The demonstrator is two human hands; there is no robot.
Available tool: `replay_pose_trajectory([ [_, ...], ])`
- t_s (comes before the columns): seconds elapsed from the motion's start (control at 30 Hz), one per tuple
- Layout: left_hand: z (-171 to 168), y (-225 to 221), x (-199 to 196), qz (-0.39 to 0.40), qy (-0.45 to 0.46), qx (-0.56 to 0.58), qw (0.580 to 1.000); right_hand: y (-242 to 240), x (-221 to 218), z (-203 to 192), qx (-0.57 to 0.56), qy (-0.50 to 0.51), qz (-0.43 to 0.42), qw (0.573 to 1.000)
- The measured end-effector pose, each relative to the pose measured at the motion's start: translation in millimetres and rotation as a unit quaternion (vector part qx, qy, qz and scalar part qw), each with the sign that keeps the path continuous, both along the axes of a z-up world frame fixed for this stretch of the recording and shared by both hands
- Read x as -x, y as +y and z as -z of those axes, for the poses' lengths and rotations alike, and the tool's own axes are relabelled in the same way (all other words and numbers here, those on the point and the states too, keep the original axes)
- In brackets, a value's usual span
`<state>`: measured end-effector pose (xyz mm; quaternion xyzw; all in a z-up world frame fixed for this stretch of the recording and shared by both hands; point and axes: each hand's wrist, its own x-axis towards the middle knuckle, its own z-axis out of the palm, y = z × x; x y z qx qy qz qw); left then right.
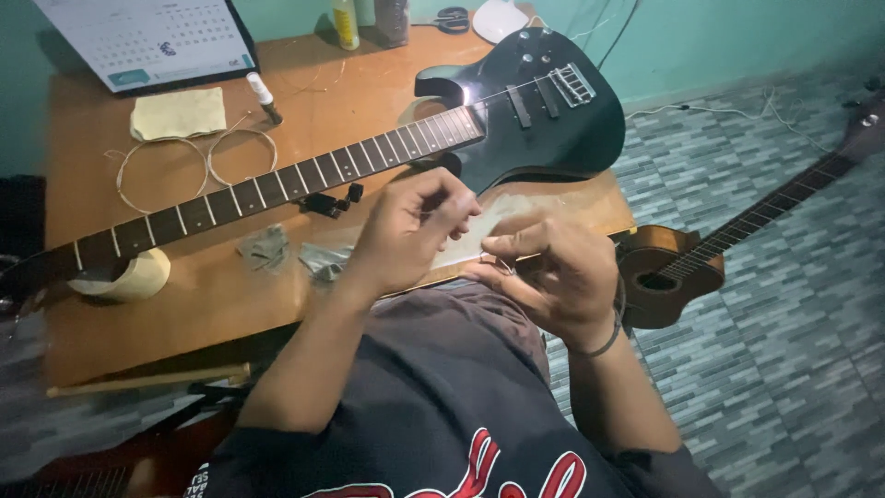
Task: Uncoiling and threading a new string onto an electric guitar.
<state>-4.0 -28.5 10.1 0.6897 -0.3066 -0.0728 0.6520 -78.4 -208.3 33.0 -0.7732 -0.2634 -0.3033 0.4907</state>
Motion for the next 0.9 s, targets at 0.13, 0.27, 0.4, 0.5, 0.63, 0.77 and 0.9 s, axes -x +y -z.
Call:
replay_pose_trajectory([
  [0.13, -29.2, 17.3, 17.4, 0.057, 0.020, 0.094, 0.994, -2.3, -3.0, 6.5, 0.060, -0.072, 0.037, 0.995],
  [0.27, -22.5, 22.8, 18.4, 0.100, 0.025, 0.051, 0.993, -0.8, -7.0, 8.3, 0.051, -0.087, 0.021, 0.995],
  [0.4, -19.7, 22.9, 17.1, 0.135, 0.072, 0.079, 0.985, -0.1, -4.6, 4.3, 0.071, -0.048, -0.001, 0.996],
  [0.5, -10.6, 20.6, 14.3, 0.152, 0.109, 0.105, 0.977, -1.1, -7.4, 0.6, 0.075, -0.039, -0.032, 0.996],
  [0.63, -13.9, 23.6, 17.8, 0.164, 0.198, 0.142, 0.956, -9.2, -11.3, -8.9, 0.097, -0.003, -0.080, 0.992],
  [0.77, 7.4, 15.0, 19.2, 0.178, 0.232, 0.150, 0.945, -8.4, -13.4, -7.7, 0.091, -0.010, -0.074, 0.993],
  [0.9, 13.1, 9.8, 28.9, 0.192, 0.347, 0.214, 0.893, -6.3, -12.9, -4.2, 0.077, -0.051, -0.051, 0.994],
])
